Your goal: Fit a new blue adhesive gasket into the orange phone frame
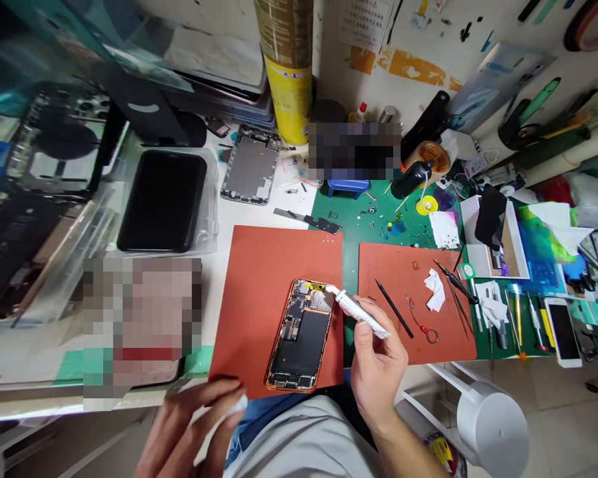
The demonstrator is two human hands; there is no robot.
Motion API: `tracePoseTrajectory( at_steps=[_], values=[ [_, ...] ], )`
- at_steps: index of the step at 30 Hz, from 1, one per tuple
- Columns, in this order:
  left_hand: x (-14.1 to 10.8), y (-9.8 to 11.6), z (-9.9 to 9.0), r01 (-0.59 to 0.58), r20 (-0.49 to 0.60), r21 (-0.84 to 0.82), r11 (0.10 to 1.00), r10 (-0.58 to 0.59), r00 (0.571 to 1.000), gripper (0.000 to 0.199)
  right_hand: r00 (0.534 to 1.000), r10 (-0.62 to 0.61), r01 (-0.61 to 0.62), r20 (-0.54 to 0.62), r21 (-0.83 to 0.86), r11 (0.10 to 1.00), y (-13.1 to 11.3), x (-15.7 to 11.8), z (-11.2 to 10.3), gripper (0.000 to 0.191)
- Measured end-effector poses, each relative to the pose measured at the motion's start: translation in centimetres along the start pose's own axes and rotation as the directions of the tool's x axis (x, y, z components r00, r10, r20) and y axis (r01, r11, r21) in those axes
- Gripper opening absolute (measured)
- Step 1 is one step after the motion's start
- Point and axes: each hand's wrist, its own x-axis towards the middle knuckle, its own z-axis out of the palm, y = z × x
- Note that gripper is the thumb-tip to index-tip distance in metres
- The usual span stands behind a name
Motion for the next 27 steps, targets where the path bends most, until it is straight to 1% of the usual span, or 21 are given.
tracePoseTrajectory(
  at_steps=[3,5,8,10,12,14,15,18,20,23,25,27],
  values=[
    [3.0,-1.0,0.7,-0.101,-0.051,0.134,0.986,0.108,0.993,0.040,0.998,0.051,-0.048,-0.030,0.095,0.994,-0.7,-0.4,-0.3,0.026],
    [4.9,-1.5,1.8,-0.109,-0.055,0.254,0.961,0.126,0.990,0.040,0.996,0.065,-0.057,-0.055,0.144,0.988,-1.1,-0.7,-0.8,0.027],
    [6.7,-1.8,3.2,-0.076,-0.058,0.375,0.924,0.105,0.993,0.031,0.993,0.076,-0.060,-0.085,0.173,0.983,-1.4,-1.2,-1.5,0.028],
    [7.0,-1.7,3.5,-0.054,-0.046,0.403,0.913,0.080,0.996,0.029,0.992,0.098,-0.082,-0.082,0.184,0.980,-1.3,-1.4,-1.9,0.029],
    [6.3,-1.3,3.2,-0.041,-0.058,0.405,0.914,0.070,0.996,0.039,0.989,0.130,-0.114,-0.069,0.198,0.973,-1.1,-1.5,-2.2,0.029],
    [4.7,-0.5,2.8,-0.041,-0.082,0.399,0.916,0.080,0.993,0.057,0.986,0.155,-0.140,-0.055,0.212,0.967,-1.0,-1.4,-2.4,0.030],
    [3.7,0.0,2.8,-0.061,-0.083,0.395,0.916,0.101,0.991,0.067,0.985,0.166,-0.152,-0.048,0.216,0.964,-0.9,-1.3,-2.5,0.030],
    [0.8,1.9,3.5,-0.097,0.040,0.354,0.930,0.088,0.995,0.097,0.983,0.179,-0.168,-0.029,0.218,0.961,-0.8,-0.9,-2.6,0.028],
    [-0.5,2.9,4.6,-0.064,0.039,0.416,0.907,0.053,0.998,0.110,0.987,0.163,-0.157,-0.010,0.211,0.965,-0.8,-0.6,-2.5,0.026],
    [-0.9,3.7,6.3,-0.004,-0.023,0.480,0.877,0.017,1.000,0.115,0.995,0.096,-0.098,0.021,0.175,0.980,-0.5,-0.4,-2.3,0.025],
    [-0.7,3.9,7.1,0.008,-0.062,0.471,0.882,0.024,0.998,0.113,0.999,0.019,-0.022,0.028,0.126,0.992,-0.1,-0.2,-2.3,0.025],
    [-0.5,4.0,7.4,0.014,-0.104,0.433,0.901,0.034,0.994,0.110,0.997,-0.073,0.071,0.027,0.042,0.997,0.4,0.0,-2.5,0.024]
  ],
)
